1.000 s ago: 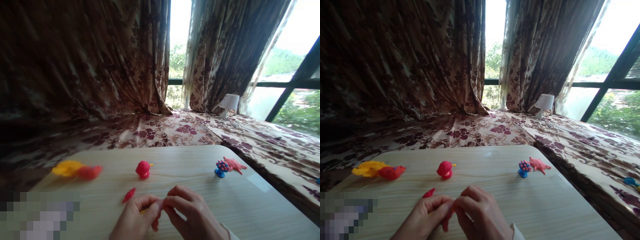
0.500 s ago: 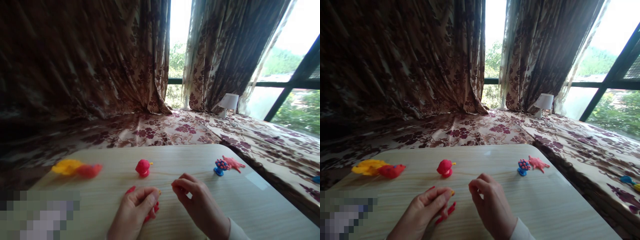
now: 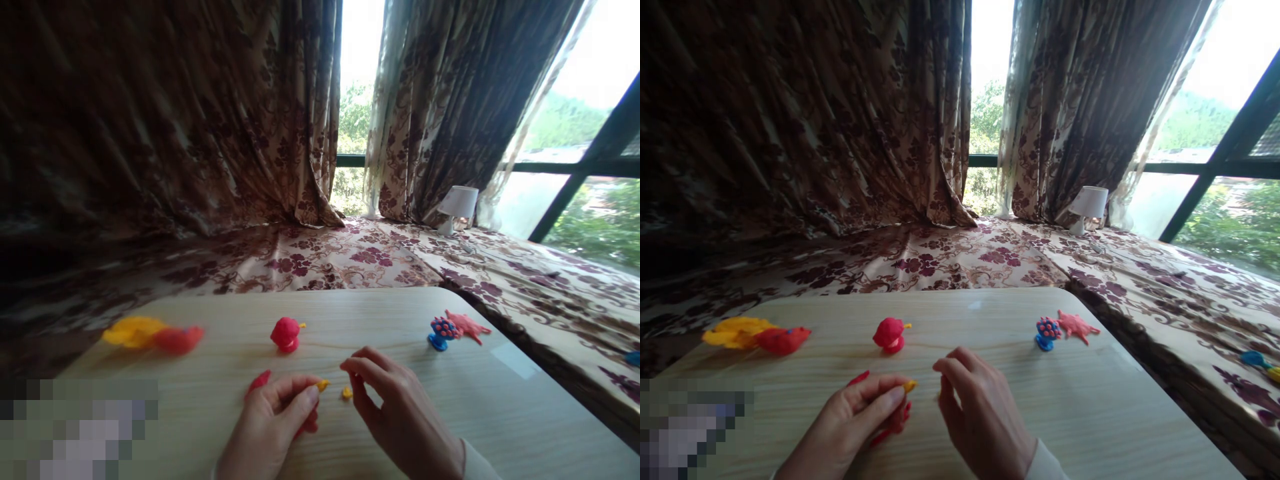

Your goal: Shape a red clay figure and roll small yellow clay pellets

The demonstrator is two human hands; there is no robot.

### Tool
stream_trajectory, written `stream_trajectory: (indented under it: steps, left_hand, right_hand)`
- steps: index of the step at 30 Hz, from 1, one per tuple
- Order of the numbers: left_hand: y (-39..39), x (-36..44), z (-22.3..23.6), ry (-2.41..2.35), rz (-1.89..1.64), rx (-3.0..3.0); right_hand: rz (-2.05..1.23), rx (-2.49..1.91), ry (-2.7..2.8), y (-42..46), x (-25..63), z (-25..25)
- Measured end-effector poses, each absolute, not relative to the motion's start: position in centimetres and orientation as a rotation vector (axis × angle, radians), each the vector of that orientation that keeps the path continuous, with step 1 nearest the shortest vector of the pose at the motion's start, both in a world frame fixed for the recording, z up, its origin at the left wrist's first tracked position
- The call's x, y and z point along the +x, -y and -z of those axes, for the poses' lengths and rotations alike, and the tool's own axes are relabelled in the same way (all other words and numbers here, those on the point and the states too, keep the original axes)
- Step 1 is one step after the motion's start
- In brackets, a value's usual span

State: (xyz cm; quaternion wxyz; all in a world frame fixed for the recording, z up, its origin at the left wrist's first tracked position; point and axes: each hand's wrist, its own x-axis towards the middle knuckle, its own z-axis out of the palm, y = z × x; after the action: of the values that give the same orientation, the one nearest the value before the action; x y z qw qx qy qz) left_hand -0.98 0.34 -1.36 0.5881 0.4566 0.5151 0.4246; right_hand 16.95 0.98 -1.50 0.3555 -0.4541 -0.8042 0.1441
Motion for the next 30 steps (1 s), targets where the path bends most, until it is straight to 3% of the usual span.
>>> stream_trajectory:
  steps: [7, 18, 30]
  left_hand:
    - [-0.2, -0.7, 0.4, -1.15, -0.901, 1.249]
    - [0.2, -0.4, 0.3, -1.07, -0.855, 1.139]
    - [0.1, -0.5, 0.4, -1.196, -0.925, 1.146]
  right_hand:
    - [-0.431, -1.008, 2.144, 0.0, 15.7, 0.5]
    - [-0.239, -0.955, 2.209, 0.1, 15.7, 0.7]
    - [-0.343, -1.159, 2.006, -0.8, 16.1, 1.4]
